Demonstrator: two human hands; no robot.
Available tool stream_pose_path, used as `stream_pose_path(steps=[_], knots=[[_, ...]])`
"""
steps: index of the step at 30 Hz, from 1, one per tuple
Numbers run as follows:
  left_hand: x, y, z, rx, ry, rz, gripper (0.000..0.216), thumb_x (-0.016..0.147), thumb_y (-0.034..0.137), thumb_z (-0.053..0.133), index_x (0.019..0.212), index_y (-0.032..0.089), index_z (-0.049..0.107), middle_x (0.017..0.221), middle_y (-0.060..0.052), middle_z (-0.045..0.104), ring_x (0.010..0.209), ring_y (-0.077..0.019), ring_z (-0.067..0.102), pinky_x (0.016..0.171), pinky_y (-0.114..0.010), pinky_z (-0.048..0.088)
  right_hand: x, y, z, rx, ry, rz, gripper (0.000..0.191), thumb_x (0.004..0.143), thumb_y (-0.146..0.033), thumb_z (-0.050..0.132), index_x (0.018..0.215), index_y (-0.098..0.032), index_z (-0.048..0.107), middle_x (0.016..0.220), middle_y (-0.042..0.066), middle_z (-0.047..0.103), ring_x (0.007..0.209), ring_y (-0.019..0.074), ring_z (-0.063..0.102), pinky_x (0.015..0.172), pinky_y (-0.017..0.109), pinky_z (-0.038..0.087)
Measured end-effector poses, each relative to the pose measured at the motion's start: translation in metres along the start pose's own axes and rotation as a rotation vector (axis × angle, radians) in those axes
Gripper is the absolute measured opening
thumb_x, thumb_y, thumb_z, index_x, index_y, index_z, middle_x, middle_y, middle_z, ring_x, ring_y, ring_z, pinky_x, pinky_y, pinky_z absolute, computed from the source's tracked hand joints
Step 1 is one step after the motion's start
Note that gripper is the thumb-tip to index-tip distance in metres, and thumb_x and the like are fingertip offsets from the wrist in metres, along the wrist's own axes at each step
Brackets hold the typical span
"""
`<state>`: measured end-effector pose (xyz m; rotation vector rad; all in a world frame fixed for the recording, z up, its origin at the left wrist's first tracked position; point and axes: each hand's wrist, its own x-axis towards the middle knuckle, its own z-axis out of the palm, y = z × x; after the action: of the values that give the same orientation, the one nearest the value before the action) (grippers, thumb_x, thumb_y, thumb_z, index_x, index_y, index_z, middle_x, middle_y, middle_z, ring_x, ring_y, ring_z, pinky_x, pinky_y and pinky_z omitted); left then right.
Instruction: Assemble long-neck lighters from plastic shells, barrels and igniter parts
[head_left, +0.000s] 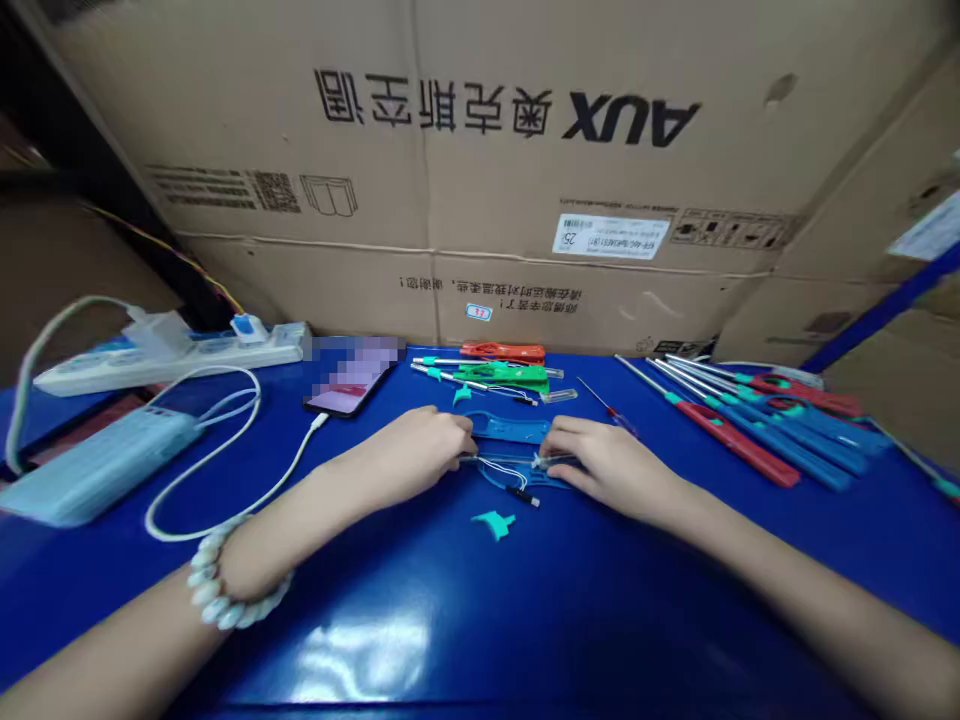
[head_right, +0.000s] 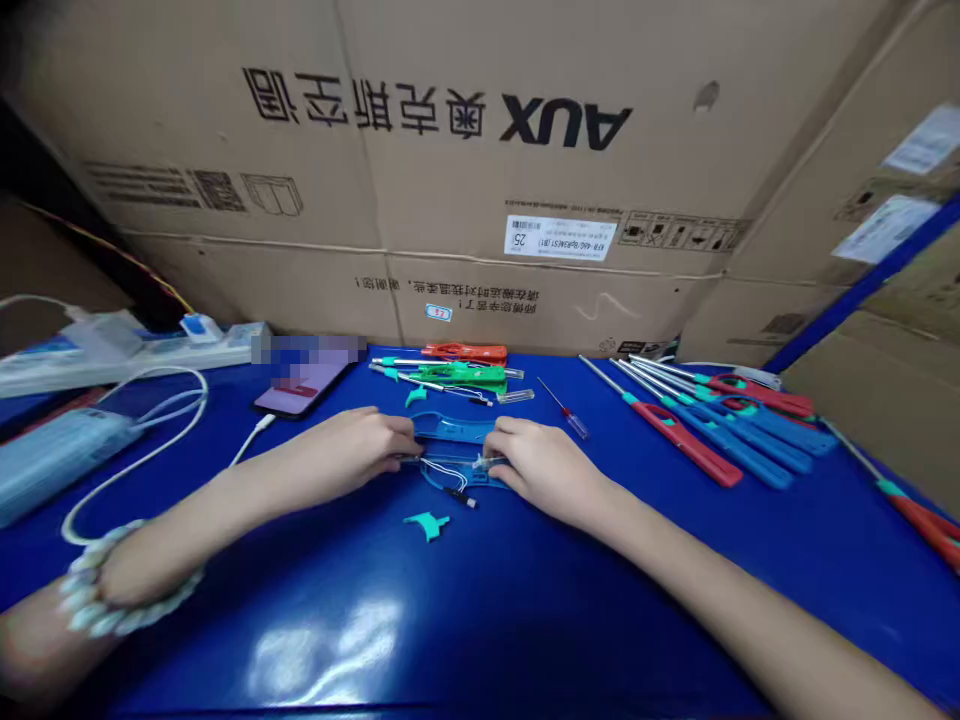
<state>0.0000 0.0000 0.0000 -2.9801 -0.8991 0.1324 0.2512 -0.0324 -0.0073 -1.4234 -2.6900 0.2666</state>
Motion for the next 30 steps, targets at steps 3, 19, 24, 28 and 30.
stream_pose_path(steps=[3,19,24,28,30], knots=[[0.004,0.002,-0.001,0.017,-0.015,-0.018,0.019,0.082,0.006,0.059,0.088,0.021,0.067,0.087,-0.001,0.064,0.076,-0.0187,0.063,0.068,-0.029,0.044,-0.001,-0.001,0.002,0.000,0.005,0.002,0.009,0.089,-0.020,0.055,0.094,-0.018,0.062,0.098,0.004,0.061,0.088,0.0194,0.061,0.075,0.030,0.048],[0.010,0.023,0.011,0.294,0.055,0.005,0.010,0.080,0.004,0.063,0.076,0.013,0.066,0.079,-0.006,0.066,0.069,-0.0186,0.064,0.069,-0.031,0.042,-0.003,-0.004,0.006,-0.127,0.015,0.011,0.009,0.088,-0.019,0.056,0.093,-0.018,0.063,0.096,0.005,0.062,0.088,0.0201,0.062,0.072,0.029,0.047],[0.011,0.029,0.015,0.352,0.065,0.008,0.010,0.080,0.006,0.064,0.072,0.012,0.066,0.073,-0.007,0.064,0.067,-0.0186,0.063,0.064,-0.029,0.041,-0.004,-0.012,0.001,-0.272,-0.009,-0.006,0.009,0.088,-0.021,0.057,0.092,-0.017,0.064,0.092,0.005,0.064,0.083,0.0207,0.062,0.071,0.031,0.044],[0.010,0.029,0.022,0.379,0.126,0.004,0.010,0.079,0.007,0.065,0.070,0.012,0.065,0.074,-0.007,0.064,0.064,-0.0180,0.061,0.064,-0.031,0.040,-0.004,-0.018,-0.003,-0.360,-0.024,-0.008,0.008,0.087,-0.022,0.060,0.087,-0.017,0.067,0.088,0.006,0.065,0.084,0.0225,0.062,0.071,0.033,0.043],[0.010,0.029,0.023,0.370,0.146,0.003,0.012,0.080,0.007,0.064,0.069,0.012,0.064,0.072,-0.007,0.064,0.064,-0.0179,0.061,0.064,-0.030,0.039,-0.004,-0.019,-0.003,-0.386,-0.041,-0.006,0.008,0.085,-0.021,0.061,0.087,-0.017,0.068,0.088,0.007,0.065,0.083,0.0230,0.062,0.070,0.032,0.043]])
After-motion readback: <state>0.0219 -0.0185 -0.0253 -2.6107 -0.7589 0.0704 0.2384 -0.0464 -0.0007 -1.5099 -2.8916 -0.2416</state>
